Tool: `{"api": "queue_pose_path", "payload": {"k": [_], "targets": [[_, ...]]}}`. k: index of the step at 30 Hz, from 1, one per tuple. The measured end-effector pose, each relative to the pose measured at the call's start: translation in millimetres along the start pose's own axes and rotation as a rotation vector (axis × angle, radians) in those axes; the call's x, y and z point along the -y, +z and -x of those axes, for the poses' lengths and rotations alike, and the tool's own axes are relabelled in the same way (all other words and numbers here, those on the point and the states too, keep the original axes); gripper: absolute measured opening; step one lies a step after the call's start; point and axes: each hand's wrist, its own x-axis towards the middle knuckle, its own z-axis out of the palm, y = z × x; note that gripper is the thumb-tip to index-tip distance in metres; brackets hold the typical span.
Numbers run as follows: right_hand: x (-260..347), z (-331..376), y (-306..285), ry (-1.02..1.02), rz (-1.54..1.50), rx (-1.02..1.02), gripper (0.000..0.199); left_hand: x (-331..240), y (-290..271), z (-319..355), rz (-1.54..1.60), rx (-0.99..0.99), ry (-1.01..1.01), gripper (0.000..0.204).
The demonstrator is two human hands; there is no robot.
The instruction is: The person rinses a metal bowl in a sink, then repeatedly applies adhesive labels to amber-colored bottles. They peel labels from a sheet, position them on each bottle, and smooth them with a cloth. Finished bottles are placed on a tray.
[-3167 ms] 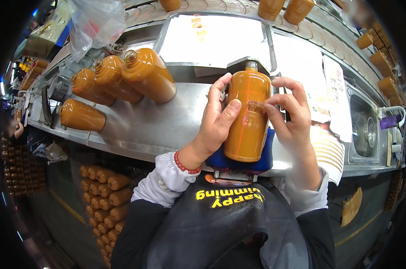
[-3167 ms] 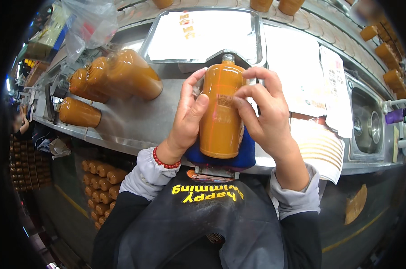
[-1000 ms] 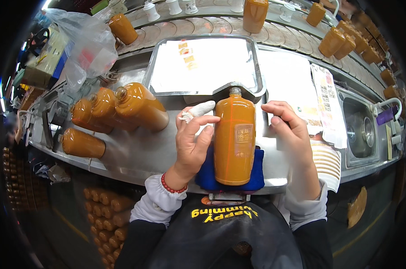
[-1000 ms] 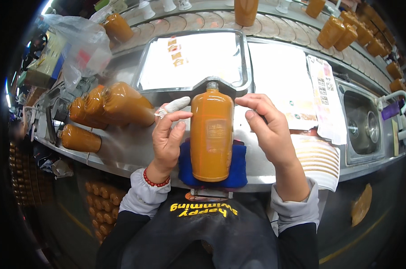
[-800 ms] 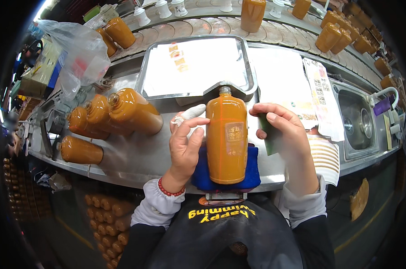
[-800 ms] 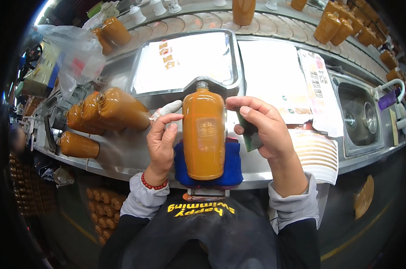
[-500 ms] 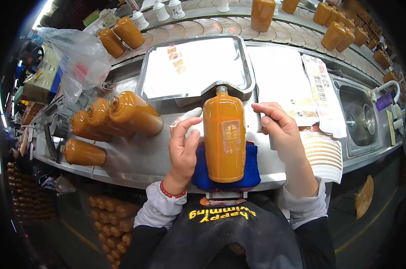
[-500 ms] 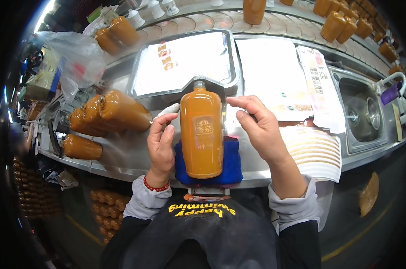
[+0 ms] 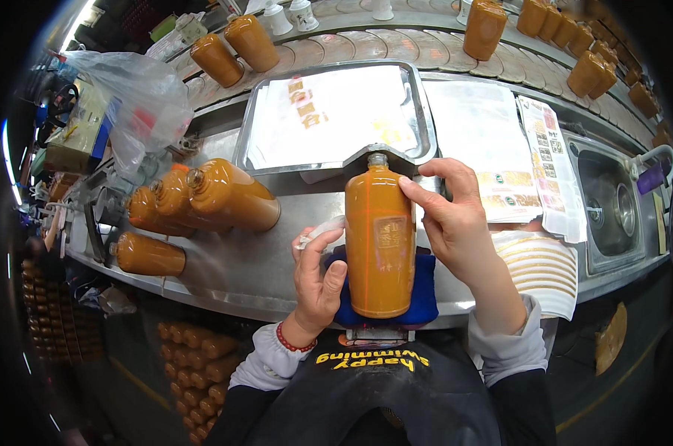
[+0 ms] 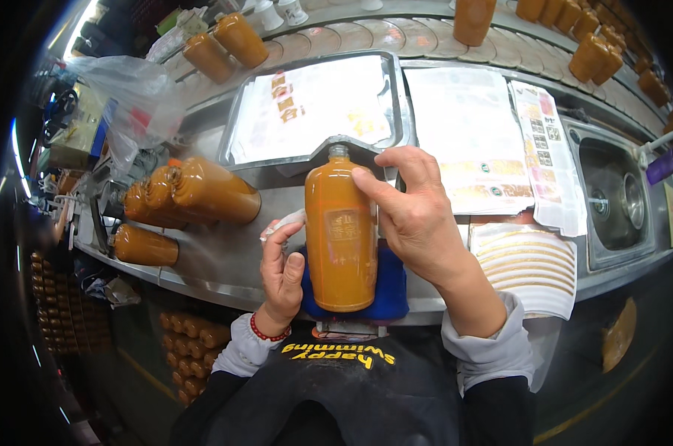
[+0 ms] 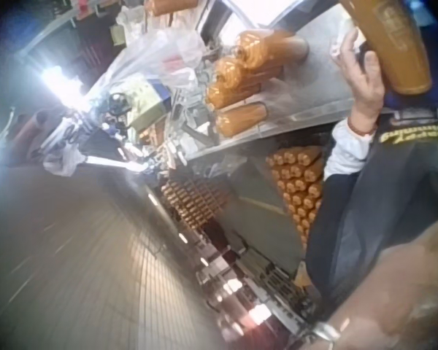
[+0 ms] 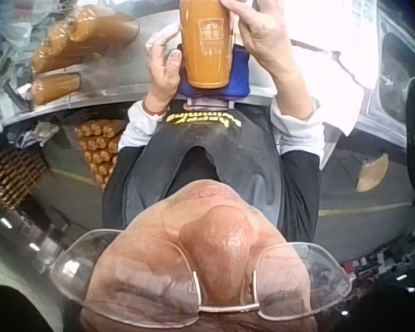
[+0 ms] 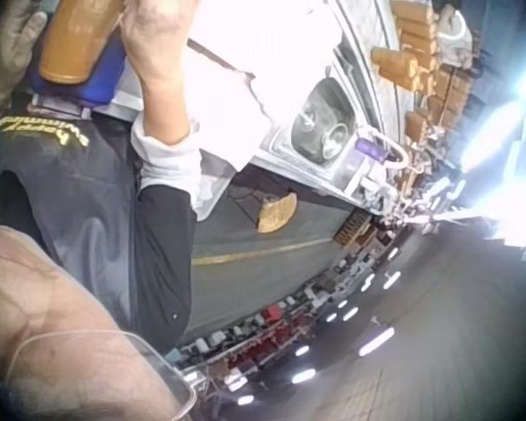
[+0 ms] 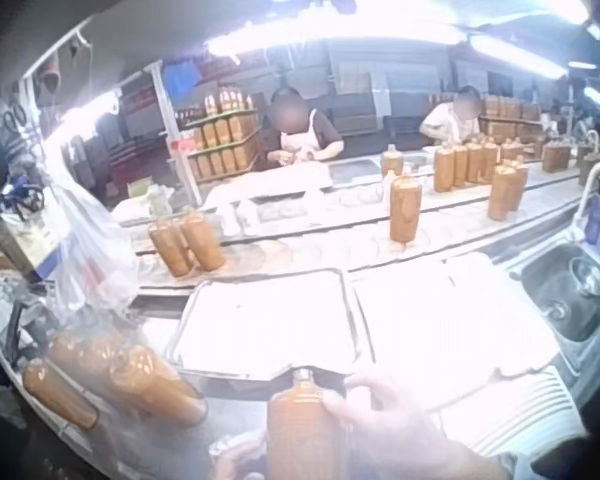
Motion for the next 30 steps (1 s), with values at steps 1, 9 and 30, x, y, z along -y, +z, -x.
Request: {"api": "queue_pose_path", "payload": {"k": [1, 9, 30], "targets": [[-1.1, 1.5, -1.3, 0.01, -0.019, 0.004, 0.045, -0.5, 0.5, -0.2, -0.008, 0.002, -0.002, 0.045], [-9.0, 15.5, -14.2, 0.558, -0.704, 0.048, 0.013, 2.4, 3.4, 0.6, 0.053, 0.003, -0.009, 0.044], [3.8, 60.5, -22.0, 0.584, -0.506, 0.191, 0.026, 8.7, 0.4, 7.2, 0.055, 0.039, -0.019, 0.038]]}}
